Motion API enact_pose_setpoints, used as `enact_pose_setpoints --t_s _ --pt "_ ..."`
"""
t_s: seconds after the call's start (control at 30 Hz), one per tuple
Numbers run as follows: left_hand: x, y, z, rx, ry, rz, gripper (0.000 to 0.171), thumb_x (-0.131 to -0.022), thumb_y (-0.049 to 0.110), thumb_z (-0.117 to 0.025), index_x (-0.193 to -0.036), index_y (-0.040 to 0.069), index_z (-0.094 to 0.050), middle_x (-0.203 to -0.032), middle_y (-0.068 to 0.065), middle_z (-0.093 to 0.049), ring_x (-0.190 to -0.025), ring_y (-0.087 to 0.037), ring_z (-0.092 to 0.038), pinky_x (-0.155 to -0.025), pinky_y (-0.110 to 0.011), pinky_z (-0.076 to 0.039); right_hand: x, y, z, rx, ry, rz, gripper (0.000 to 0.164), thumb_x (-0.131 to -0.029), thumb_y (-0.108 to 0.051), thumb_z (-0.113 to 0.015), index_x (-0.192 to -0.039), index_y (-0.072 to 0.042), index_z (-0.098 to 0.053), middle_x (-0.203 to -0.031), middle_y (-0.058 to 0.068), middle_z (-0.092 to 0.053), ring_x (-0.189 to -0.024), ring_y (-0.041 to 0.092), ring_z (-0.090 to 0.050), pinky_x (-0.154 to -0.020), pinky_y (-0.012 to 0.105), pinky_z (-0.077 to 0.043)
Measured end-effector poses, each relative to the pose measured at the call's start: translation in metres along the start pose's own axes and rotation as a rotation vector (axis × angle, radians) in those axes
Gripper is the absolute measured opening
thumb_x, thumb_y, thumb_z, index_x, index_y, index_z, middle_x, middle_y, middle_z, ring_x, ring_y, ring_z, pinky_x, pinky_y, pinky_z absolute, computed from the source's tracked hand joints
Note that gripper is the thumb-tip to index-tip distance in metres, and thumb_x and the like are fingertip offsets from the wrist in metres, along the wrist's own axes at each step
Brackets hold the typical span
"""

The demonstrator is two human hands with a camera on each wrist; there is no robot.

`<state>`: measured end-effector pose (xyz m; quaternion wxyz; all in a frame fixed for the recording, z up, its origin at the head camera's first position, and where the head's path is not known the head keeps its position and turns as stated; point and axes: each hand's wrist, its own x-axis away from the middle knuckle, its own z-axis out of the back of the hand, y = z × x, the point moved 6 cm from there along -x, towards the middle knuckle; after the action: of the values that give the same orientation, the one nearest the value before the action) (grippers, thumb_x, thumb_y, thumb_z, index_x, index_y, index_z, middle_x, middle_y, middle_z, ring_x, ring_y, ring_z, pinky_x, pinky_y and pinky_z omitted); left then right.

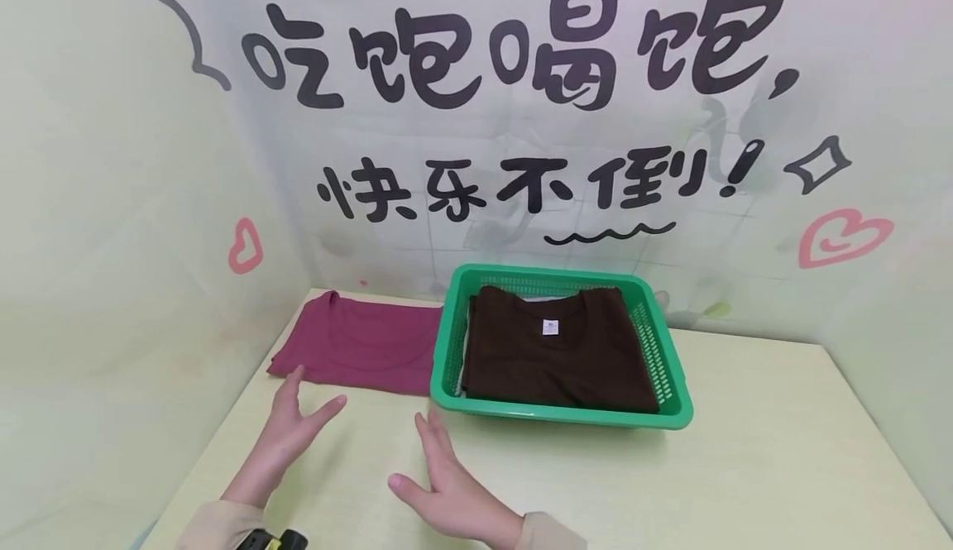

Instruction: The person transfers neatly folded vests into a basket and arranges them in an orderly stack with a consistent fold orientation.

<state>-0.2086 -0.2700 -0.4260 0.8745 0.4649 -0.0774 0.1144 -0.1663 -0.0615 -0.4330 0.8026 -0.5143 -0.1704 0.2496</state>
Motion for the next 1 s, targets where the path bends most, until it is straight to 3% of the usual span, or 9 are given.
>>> enact_pose_setpoints --t_s 0.27,0.47,0.63,0.8,1.0 --pt "-0.021 -0.014 0.000 -0.030 0.027 -0.003 0.092 -0.087 0.031 -0.058 -0.142 -0.004 0.008 -0.146 -0.030 0.004 -0.132 -0.048 -0.001 -0.103 -0.061 -0.012 -0.023 0.019 -0.014 0.001 0.040 -0.061 0.083 -0.090 -0.045 -0.047 -0.143 0.004 -0.008 -0.148 0.025 -0.003 -0.136 0.036 -0.006 -0.105 0.054 -0.019" --pt "-0.036 -0.022 -0.001 -0.070 0.038 -0.017 0.094 -0.086 0.035 -0.058 -0.143 -0.001 0.007 -0.147 -0.028 0.006 -0.132 -0.048 0.000 -0.101 -0.064 -0.013 -0.042 0.035 -0.017 -0.016 0.116 -0.078 0.089 -0.088 -0.046 -0.051 -0.142 0.006 -0.002 -0.149 0.023 -0.003 -0.137 0.034 -0.005 -0.106 0.053 -0.017" --pt "-0.051 -0.027 0.006 -0.066 0.060 -0.007 0.094 -0.086 0.037 -0.057 -0.143 0.000 0.007 -0.148 -0.027 0.004 -0.133 -0.047 0.004 -0.101 -0.065 -0.008 -0.057 0.045 -0.018 -0.017 0.182 -0.110 0.086 -0.089 -0.040 -0.052 -0.142 0.008 -0.005 -0.147 0.027 -0.008 -0.135 0.038 -0.011 -0.105 0.053 -0.020" --pt "-0.065 -0.030 0.009 -0.075 0.088 -0.034 0.093 -0.085 0.035 -0.059 -0.142 -0.005 0.004 -0.146 -0.030 -0.002 -0.134 -0.045 -0.003 -0.104 -0.059 -0.012 -0.070 0.053 -0.018 -0.026 0.230 -0.179 0.083 -0.089 -0.034 -0.054 -0.141 0.008 -0.006 -0.146 0.028 -0.010 -0.134 0.040 -0.012 -0.105 0.052 -0.020" --pt "-0.083 -0.036 0.013 -0.192 0.136 -0.071 0.094 -0.083 0.035 -0.061 -0.141 -0.009 -0.001 -0.144 -0.032 -0.008 -0.132 -0.047 -0.006 -0.102 -0.063 -0.012 -0.085 0.058 -0.018 -0.018 0.279 -0.241 0.081 -0.090 -0.031 -0.053 -0.142 0.007 -0.004 -0.148 0.023 -0.009 -0.135 0.038 -0.012 -0.106 0.049 -0.021"
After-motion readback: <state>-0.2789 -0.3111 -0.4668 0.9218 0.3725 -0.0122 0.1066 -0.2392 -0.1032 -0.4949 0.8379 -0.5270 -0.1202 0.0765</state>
